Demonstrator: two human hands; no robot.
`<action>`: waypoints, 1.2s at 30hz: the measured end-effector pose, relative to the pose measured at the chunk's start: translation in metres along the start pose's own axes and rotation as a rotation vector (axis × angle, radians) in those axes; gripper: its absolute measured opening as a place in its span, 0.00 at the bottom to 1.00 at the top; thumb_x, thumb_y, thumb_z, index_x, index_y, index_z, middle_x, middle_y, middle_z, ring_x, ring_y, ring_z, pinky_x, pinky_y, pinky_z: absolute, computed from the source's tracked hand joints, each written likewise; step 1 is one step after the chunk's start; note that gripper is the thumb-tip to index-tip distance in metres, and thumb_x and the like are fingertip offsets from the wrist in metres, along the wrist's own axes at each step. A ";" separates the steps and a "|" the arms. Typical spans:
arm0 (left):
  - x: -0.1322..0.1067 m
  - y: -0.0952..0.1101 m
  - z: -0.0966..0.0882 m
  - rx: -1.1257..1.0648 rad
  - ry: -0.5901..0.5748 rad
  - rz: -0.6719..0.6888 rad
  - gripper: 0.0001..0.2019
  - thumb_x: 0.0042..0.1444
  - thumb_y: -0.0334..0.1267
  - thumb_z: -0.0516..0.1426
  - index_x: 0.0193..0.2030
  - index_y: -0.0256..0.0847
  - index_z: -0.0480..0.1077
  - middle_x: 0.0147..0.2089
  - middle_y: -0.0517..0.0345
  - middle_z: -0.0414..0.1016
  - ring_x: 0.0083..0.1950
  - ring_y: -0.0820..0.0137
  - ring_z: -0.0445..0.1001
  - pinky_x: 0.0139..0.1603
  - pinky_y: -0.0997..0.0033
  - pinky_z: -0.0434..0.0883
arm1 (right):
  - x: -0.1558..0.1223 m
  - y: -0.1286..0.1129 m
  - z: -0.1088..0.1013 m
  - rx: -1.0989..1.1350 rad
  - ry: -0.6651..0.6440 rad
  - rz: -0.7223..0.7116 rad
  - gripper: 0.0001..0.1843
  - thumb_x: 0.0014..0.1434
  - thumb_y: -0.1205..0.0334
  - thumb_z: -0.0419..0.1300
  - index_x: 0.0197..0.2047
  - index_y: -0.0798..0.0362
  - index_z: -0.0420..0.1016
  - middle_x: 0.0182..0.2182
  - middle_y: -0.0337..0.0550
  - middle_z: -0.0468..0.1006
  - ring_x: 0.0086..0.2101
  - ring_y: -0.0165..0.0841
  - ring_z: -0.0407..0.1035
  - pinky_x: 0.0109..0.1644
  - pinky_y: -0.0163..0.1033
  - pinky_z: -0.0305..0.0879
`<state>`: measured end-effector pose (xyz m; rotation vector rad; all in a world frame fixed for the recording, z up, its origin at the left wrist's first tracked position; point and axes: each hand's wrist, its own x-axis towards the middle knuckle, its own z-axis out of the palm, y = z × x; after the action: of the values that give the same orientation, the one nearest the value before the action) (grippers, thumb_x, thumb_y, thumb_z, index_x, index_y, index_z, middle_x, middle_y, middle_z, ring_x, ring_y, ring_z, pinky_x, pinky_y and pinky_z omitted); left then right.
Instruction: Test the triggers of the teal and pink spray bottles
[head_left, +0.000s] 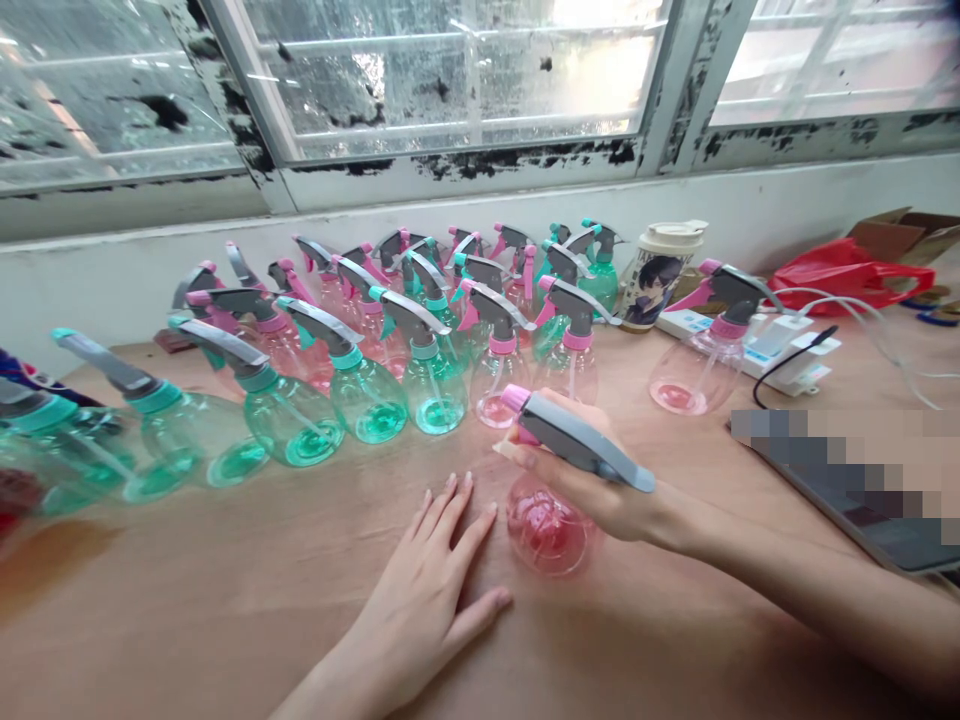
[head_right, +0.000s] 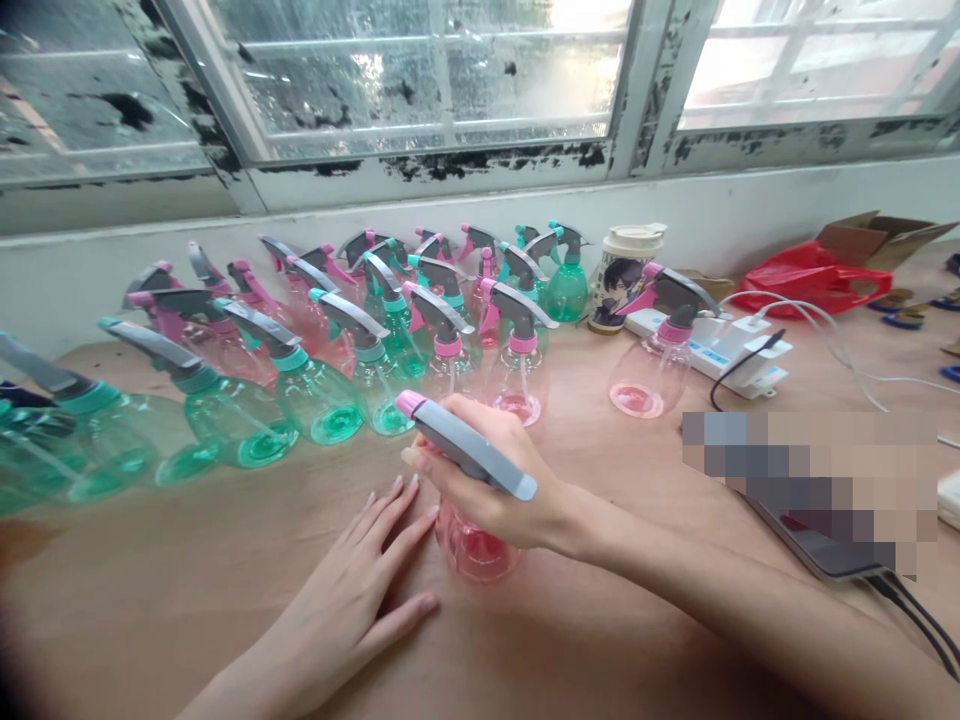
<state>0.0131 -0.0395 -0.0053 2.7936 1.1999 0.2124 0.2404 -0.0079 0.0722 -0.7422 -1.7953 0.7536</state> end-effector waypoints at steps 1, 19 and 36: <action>0.000 0.000 0.000 0.001 0.001 0.001 0.33 0.67 0.57 0.50 0.72 0.42 0.53 0.76 0.43 0.40 0.74 0.47 0.46 0.67 0.39 0.55 | 0.000 0.001 0.000 0.011 -0.001 0.003 0.08 0.61 0.65 0.61 0.32 0.52 0.64 0.26 0.32 0.67 0.24 0.24 0.62 0.29 0.33 0.59; 0.000 0.000 0.000 -0.012 0.015 0.003 0.33 0.67 0.57 0.51 0.72 0.42 0.53 0.76 0.44 0.40 0.73 0.46 0.47 0.67 0.38 0.55 | -0.003 0.005 0.001 0.024 -0.009 0.012 0.08 0.62 0.61 0.60 0.44 0.53 0.70 0.34 0.40 0.73 0.33 0.33 0.70 0.41 0.41 0.70; -0.001 -0.001 0.000 -0.003 0.008 0.006 0.33 0.67 0.57 0.51 0.72 0.42 0.54 0.76 0.44 0.41 0.73 0.45 0.47 0.67 0.39 0.56 | 0.002 0.000 0.000 0.039 -0.035 0.071 0.07 0.60 0.60 0.63 0.35 0.52 0.68 0.29 0.35 0.70 0.29 0.27 0.67 0.35 0.36 0.66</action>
<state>0.0122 -0.0396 -0.0055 2.7969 1.1924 0.2260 0.2395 -0.0067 0.0733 -0.7748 -1.7879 0.8507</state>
